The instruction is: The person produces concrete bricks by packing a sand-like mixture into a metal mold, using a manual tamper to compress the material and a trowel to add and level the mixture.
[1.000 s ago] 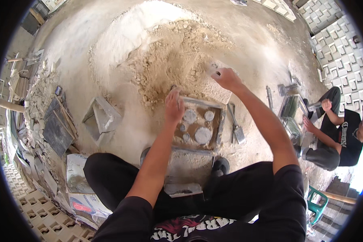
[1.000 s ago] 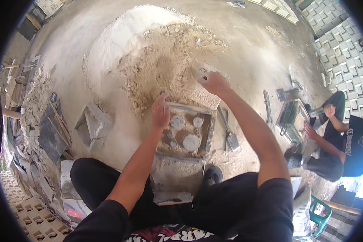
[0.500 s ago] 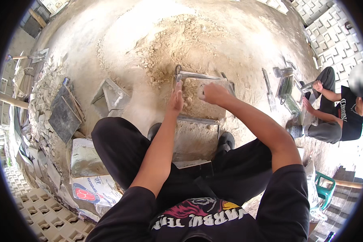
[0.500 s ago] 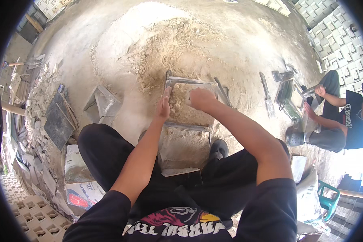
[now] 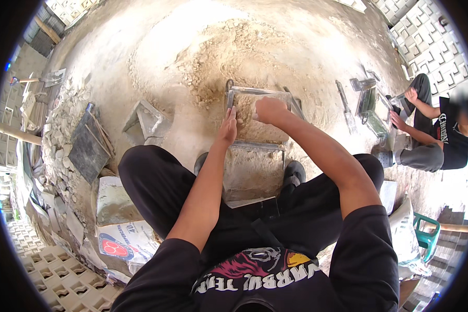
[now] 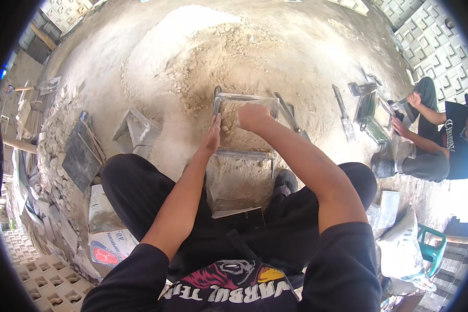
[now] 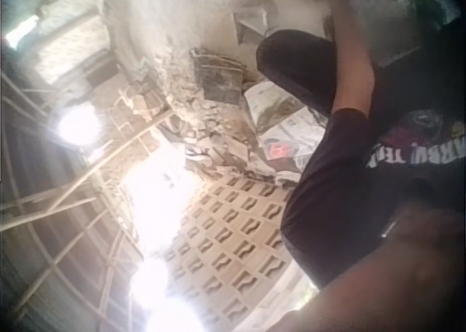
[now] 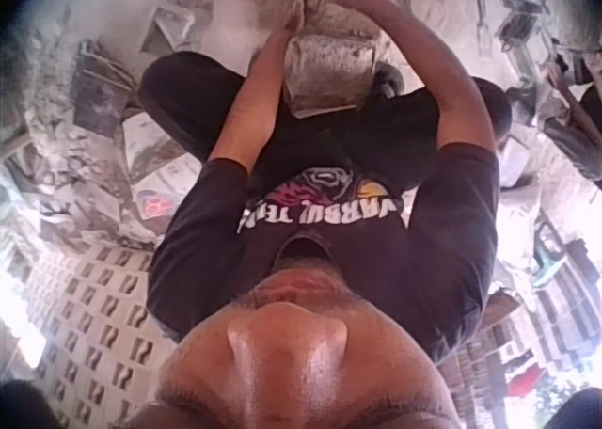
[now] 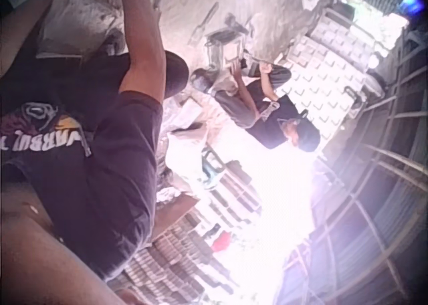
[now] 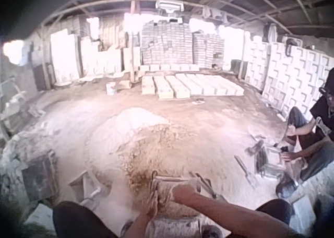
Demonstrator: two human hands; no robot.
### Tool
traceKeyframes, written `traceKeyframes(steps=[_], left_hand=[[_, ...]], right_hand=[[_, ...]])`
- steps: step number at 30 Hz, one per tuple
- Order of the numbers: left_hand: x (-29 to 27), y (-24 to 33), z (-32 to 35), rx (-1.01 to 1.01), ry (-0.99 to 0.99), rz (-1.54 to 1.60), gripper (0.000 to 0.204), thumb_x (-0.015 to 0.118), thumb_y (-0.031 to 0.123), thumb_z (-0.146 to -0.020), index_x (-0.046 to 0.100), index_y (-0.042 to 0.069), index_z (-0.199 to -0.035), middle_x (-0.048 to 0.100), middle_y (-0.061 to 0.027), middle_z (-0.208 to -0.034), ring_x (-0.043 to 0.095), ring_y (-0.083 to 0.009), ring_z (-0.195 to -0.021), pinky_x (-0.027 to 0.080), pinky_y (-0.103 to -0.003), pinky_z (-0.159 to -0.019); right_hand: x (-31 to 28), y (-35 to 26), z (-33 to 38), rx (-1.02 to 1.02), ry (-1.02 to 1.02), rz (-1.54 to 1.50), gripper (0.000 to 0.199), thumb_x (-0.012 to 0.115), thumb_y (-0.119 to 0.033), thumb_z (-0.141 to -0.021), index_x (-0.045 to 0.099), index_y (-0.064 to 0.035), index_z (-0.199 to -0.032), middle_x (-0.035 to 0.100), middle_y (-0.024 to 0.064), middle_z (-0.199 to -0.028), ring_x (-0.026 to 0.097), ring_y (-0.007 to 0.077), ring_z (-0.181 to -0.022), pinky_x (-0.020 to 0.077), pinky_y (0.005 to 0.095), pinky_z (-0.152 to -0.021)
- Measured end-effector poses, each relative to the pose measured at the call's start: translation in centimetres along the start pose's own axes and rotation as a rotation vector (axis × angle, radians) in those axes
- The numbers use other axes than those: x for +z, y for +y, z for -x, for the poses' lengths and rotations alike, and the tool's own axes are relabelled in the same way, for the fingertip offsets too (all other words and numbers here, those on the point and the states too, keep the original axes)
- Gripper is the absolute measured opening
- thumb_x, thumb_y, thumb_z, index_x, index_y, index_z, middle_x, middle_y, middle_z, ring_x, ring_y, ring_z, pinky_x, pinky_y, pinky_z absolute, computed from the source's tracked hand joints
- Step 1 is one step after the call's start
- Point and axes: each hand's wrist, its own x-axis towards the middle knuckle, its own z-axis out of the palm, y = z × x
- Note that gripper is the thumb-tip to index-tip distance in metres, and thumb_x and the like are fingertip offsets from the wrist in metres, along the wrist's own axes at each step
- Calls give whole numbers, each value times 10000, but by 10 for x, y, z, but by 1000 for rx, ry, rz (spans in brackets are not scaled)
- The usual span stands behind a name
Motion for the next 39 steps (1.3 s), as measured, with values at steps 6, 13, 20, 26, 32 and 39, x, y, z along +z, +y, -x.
traceKeyframes(steps=[6,13,20,26,32,39], left_hand=[[-2,-6,7,43,9,-77,612,201,310,-949,299,4,-1469,271,-186,-1537,151,-308,-1461,146,-359,-1178],[2,-3,29,172,-49,-373,610,226,284,-943,250,-6,-1479,295,-159,-1531,189,-280,-1451,140,-399,-1185],[12,8,51,196,-5,-473,534,449,169,-899,384,31,-1411,532,-171,-1341,488,-294,-1257,181,-455,-1171],[9,12,35,258,43,-569,279,539,146,-864,651,6,-1079,620,-147,-1187,573,-329,-1105,327,-465,-1094],[16,44,29,2,-102,-984,243,497,135,-868,700,56,-976,646,-165,-1055,560,-322,-1119,413,-462,-1013],[20,36,25,-53,-14,-823,265,482,197,-896,691,39,-933,674,-180,-954,640,-381,-920,518,-485,-822]], right_hand=[[-2,-8,3,13,-12,-12,425,680,-415,-830,685,-47,-1043,680,165,-1074,663,321,-998,545,435,-815],[4,0,14,42,55,-14,382,698,-381,-823,700,-55,-1022,689,153,-1057,669,323,-978,549,427,-808],[10,13,27,19,147,39,317,668,-351,-841,710,-71,-983,698,140,-1004,679,324,-938,556,414,-774],[-2,30,38,14,176,54,309,656,-349,-845,708,-72,-973,699,141,-992,681,339,-918,559,427,-753],[-24,46,69,13,163,34,347,654,-368,-841,704,-43,-951,701,156,-957,682,345,-908,562,439,-738],[-39,52,101,35,107,-22,304,627,-299,-837,709,-51,-994,695,165,-1018,680,326,-953,559,432,-778]])
